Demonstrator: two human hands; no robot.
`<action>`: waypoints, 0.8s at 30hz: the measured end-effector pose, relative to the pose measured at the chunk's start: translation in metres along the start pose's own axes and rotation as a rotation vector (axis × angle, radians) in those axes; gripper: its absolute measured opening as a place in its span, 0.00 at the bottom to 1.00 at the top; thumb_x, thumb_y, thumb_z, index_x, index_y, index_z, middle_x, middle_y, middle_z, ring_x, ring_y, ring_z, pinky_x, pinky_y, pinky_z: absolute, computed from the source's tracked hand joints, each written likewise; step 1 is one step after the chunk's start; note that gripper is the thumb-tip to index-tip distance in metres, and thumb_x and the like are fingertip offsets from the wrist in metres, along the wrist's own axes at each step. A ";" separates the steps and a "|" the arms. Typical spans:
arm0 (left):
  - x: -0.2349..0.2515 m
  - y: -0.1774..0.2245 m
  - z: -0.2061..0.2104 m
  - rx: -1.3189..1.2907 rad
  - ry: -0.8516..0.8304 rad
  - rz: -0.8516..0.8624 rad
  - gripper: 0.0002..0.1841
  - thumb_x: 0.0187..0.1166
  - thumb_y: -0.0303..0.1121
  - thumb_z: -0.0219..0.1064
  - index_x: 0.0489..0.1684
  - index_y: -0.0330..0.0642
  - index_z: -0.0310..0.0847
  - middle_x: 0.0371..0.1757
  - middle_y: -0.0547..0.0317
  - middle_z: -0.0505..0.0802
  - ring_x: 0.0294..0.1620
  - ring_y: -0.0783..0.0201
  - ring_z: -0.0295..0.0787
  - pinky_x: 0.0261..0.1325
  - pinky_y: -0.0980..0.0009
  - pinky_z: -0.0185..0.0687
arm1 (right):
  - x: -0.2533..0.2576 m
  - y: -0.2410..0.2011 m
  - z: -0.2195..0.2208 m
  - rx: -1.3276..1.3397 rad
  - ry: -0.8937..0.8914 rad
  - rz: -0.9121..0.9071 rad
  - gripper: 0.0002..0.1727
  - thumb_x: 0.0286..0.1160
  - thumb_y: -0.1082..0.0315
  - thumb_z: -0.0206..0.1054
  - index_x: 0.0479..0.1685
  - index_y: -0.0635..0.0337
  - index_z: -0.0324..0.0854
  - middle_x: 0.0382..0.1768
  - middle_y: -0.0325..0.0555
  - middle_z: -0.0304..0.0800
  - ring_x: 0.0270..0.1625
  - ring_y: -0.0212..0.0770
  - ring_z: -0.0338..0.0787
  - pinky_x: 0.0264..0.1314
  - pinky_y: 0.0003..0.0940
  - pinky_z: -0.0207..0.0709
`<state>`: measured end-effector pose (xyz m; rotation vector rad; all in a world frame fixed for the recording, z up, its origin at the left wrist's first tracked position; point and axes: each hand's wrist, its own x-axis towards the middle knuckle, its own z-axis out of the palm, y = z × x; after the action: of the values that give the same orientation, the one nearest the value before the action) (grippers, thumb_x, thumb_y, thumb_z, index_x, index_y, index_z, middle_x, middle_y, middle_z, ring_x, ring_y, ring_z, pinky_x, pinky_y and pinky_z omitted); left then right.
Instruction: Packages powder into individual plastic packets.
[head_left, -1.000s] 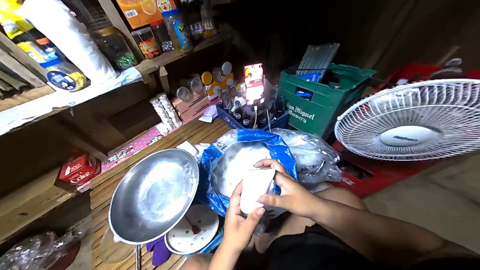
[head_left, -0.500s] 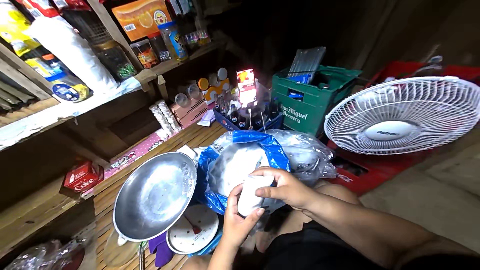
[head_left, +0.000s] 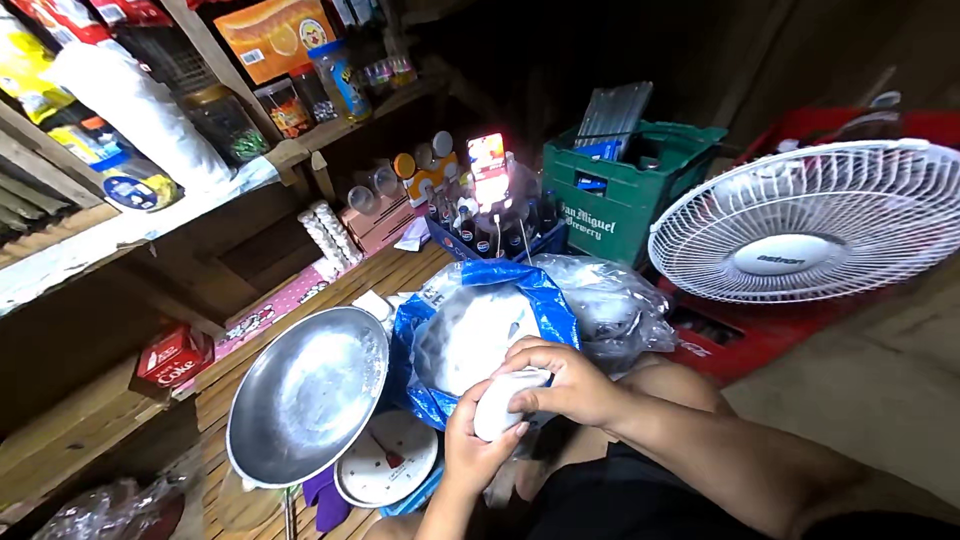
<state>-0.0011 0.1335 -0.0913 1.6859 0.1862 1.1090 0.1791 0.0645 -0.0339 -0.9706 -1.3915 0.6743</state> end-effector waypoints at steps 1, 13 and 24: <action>0.000 0.000 0.000 0.018 -0.005 0.010 0.28 0.69 0.34 0.81 0.69 0.43 0.80 0.60 0.68 0.93 0.58 0.74 0.91 0.64 0.72 0.89 | 0.000 0.002 0.000 0.001 0.014 -0.027 0.19 0.63 0.54 0.83 0.45 0.57 0.94 0.46 0.34 0.91 0.58 0.23 0.84 0.65 0.22 0.78; 0.002 -0.007 -0.002 0.157 -0.014 0.076 0.28 0.69 0.38 0.82 0.69 0.42 0.80 0.61 0.66 0.92 0.59 0.76 0.90 0.65 0.73 0.88 | 0.003 0.006 0.000 -0.102 0.038 -0.144 0.18 0.66 0.51 0.81 0.38 0.58 0.93 0.41 0.35 0.91 0.58 0.26 0.84 0.67 0.24 0.75; 0.002 -0.004 -0.003 0.164 -0.035 0.117 0.28 0.72 0.39 0.80 0.71 0.44 0.79 0.63 0.66 0.91 0.61 0.75 0.89 0.67 0.73 0.86 | 0.002 0.000 0.006 0.029 0.080 -0.129 0.11 0.68 0.57 0.81 0.38 0.55 0.93 0.42 0.32 0.91 0.57 0.25 0.84 0.66 0.23 0.77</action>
<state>-0.0006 0.1390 -0.0936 1.8809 0.1613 1.1759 0.1739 0.0670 -0.0338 -0.8679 -1.3576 0.5514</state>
